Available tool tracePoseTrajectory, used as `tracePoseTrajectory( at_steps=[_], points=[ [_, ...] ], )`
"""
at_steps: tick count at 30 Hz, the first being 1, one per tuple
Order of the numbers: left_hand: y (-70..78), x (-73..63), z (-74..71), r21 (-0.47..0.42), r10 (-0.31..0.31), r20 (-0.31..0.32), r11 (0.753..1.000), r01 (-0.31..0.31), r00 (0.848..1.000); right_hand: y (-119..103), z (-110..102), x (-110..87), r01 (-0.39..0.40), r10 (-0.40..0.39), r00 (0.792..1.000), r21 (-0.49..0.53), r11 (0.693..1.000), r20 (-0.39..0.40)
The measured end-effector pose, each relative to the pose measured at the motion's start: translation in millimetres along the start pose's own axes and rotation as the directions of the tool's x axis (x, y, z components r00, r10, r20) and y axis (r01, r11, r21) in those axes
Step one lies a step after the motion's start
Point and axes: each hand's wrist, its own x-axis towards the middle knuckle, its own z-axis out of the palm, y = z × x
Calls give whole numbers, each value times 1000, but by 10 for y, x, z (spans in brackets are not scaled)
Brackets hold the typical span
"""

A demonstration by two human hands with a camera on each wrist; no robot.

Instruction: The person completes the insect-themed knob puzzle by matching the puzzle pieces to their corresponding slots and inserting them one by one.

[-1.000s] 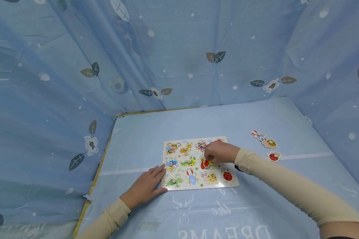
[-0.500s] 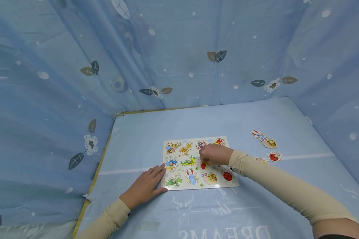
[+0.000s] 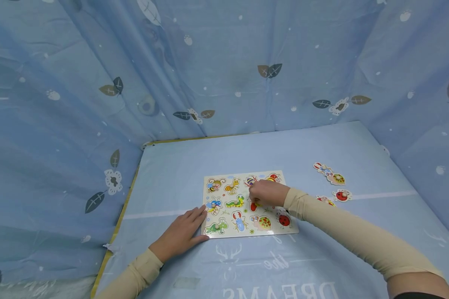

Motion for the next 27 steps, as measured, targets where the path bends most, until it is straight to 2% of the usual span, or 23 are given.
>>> tracePoseTrajectory(
  at_steps=[3,19,24,27],
  points=[
    [-7,-1,4,0,-14,15,1000,14,1000,2,8,4,-5,5,1000,6,1000,-9],
    [10,-10,0,-40,1,0,999,-1,1000,45,47,-78,-73,73,997,62,995,-6],
    [16,-2,-10,-26,-2,-5,1000,2,1000,184,-31,-180,-121,122,992,42,992,-33],
    [15,8,-17,-12,-1,-7,1000,1,1000,355,-99,-282,-156,157,985,21,987,-64]
  ],
)
